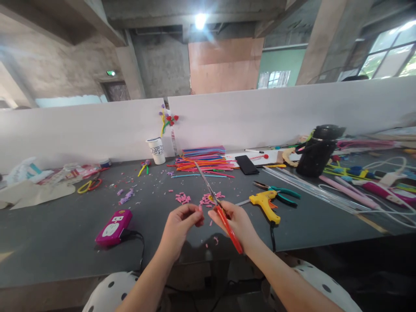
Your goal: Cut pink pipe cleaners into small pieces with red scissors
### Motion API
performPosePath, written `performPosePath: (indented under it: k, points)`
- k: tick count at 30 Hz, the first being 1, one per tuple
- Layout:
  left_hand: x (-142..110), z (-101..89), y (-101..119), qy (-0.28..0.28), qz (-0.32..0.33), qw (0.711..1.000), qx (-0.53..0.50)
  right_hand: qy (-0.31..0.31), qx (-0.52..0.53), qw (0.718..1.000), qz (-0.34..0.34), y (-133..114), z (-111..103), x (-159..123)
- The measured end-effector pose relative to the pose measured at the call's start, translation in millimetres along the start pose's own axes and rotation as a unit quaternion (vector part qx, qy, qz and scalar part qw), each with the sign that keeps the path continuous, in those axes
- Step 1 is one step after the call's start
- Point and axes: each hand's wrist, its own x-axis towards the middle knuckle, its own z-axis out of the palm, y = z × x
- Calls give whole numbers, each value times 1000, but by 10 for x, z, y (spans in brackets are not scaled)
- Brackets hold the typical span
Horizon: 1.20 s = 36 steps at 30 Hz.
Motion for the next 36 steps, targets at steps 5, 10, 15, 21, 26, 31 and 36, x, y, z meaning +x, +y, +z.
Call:
performPosePath:
  k: [5, 10, 15, 21, 26, 31, 36]
  points:
    - [11, -107, 98, 50, 43, 993, -93, 6, -126, 992, -17, -5, 20, -118]
    - [9, -138, 138, 73, 59, 987, -134, -14, -245, 967, -74, -47, 47, -231]
    - [1, -134, 139, 78, 85, 982, -148, -19, -336, 938, -87, 23, 98, -247]
    - [3, -137, 134, 78, 91, 982, -146, -12, -375, 923, -88, 41, 103, -234]
    - [4, -142, 135, 73, 91, 983, -142, -10, -379, 920, -98, 44, 79, -236]
    - [4, -135, 135, 71, 97, 982, -143, -7, -380, 919, -106, 55, 78, -234]
    - [7, -136, 138, 76, 93, 982, -144, -3, -382, 918, -108, 55, 82, -237]
